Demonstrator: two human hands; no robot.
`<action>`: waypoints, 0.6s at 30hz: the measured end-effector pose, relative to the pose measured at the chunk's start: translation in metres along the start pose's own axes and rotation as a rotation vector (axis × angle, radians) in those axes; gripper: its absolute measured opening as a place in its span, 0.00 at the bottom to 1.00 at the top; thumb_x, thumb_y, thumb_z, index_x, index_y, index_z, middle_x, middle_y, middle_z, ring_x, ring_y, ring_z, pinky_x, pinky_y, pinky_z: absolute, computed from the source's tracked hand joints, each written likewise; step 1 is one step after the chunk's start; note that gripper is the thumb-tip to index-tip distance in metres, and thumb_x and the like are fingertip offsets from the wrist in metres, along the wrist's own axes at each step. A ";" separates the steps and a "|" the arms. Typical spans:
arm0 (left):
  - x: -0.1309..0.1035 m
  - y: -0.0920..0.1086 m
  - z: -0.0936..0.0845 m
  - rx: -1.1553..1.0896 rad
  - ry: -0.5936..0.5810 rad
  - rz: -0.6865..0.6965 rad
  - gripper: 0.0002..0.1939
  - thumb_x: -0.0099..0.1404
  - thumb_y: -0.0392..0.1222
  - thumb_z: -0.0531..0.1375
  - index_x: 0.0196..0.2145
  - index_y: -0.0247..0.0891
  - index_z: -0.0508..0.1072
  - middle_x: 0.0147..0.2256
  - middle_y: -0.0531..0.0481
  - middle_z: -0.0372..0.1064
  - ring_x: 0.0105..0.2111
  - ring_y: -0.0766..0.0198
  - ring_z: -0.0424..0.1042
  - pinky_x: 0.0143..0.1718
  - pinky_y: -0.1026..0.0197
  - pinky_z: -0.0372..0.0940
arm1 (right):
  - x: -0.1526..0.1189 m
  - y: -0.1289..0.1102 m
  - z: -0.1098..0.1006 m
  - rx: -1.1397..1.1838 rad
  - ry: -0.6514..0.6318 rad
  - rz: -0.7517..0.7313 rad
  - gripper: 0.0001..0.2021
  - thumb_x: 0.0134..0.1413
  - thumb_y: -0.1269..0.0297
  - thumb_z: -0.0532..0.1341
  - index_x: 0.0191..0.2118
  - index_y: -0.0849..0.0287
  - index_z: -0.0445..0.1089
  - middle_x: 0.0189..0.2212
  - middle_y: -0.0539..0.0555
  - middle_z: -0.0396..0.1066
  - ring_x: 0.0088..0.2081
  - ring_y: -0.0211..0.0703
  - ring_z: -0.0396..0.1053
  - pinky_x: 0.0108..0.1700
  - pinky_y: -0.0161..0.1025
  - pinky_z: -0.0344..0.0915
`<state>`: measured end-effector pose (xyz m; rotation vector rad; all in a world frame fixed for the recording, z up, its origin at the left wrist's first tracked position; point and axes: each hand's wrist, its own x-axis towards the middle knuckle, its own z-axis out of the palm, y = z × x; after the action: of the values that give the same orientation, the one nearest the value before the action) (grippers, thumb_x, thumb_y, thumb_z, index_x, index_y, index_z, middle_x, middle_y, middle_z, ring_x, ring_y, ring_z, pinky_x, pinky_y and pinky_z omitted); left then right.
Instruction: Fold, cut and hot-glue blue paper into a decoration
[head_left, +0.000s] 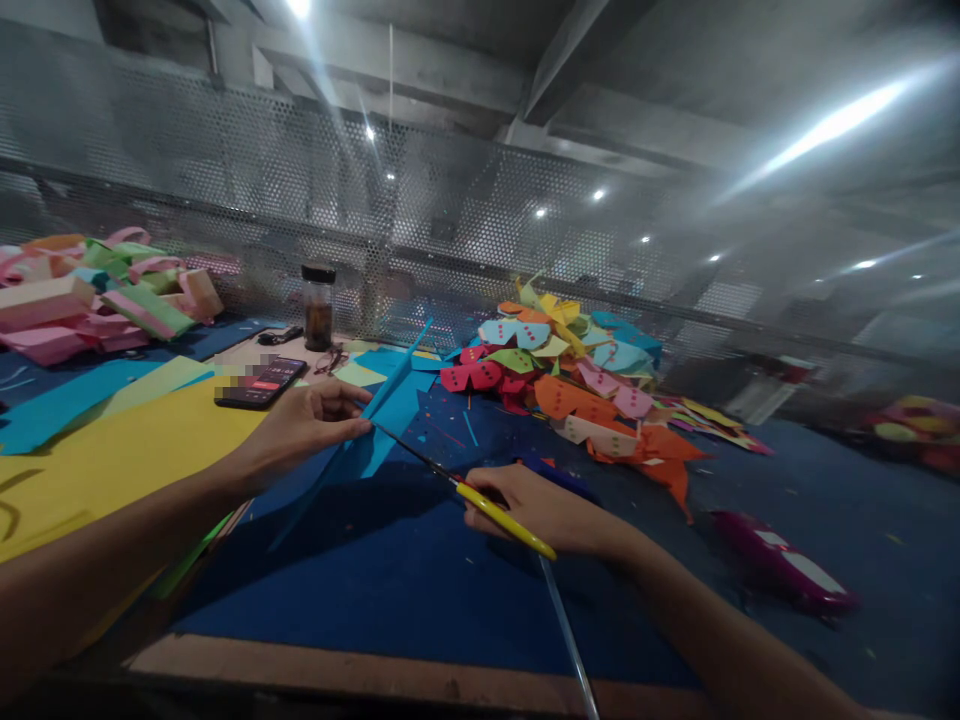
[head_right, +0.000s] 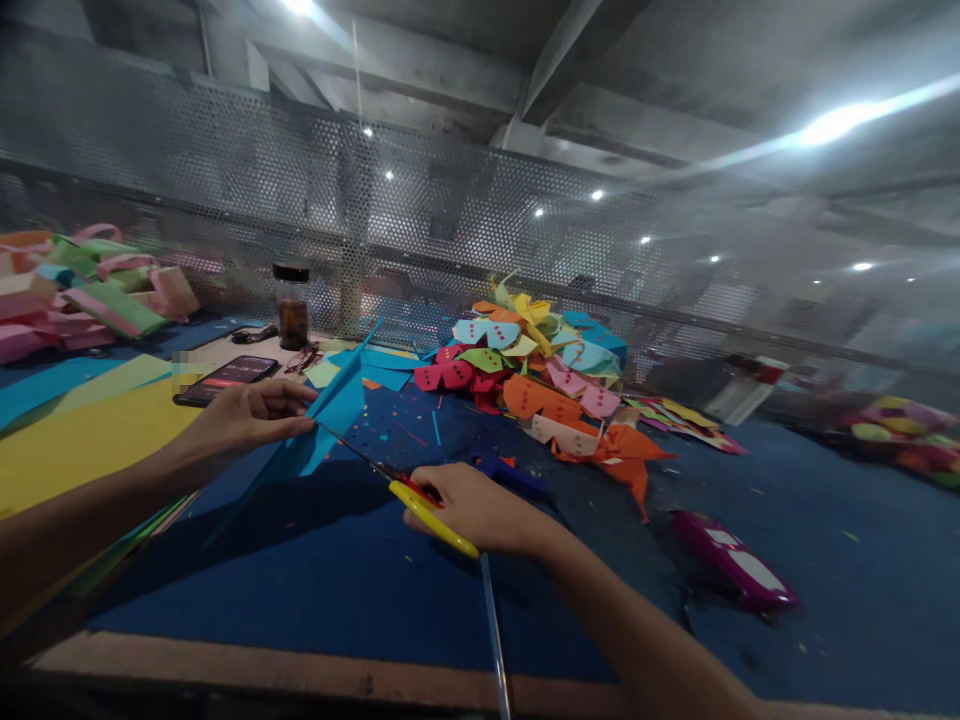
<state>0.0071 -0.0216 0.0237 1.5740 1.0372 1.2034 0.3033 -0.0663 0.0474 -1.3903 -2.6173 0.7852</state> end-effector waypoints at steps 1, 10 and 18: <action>0.000 0.001 0.000 0.001 0.001 -0.005 0.23 0.47 0.49 0.74 0.39 0.37 0.77 0.29 0.51 0.76 0.30 0.61 0.74 0.32 0.60 0.65 | 0.000 0.000 0.000 0.000 0.002 -0.002 0.11 0.60 0.57 0.61 0.32 0.60 0.67 0.27 0.47 0.65 0.29 0.35 0.59 0.29 0.32 0.52; 0.001 -0.002 0.000 -0.027 -0.006 -0.020 0.23 0.48 0.48 0.74 0.40 0.37 0.77 0.29 0.51 0.77 0.30 0.63 0.74 0.32 0.61 0.65 | 0.000 -0.001 0.000 0.004 0.010 0.012 0.11 0.60 0.57 0.61 0.32 0.61 0.67 0.27 0.47 0.65 0.27 0.34 0.58 0.29 0.32 0.52; 0.001 -0.002 -0.001 -0.003 -0.006 -0.007 0.22 0.49 0.47 0.74 0.40 0.37 0.77 0.30 0.51 0.77 0.30 0.63 0.74 0.32 0.61 0.65 | 0.000 0.000 0.000 0.024 0.010 0.000 0.12 0.60 0.57 0.61 0.31 0.61 0.67 0.26 0.46 0.63 0.27 0.34 0.57 0.28 0.32 0.51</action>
<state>0.0061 -0.0201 0.0217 1.5701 1.0354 1.1944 0.3031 -0.0664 0.0470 -1.3850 -2.5921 0.8047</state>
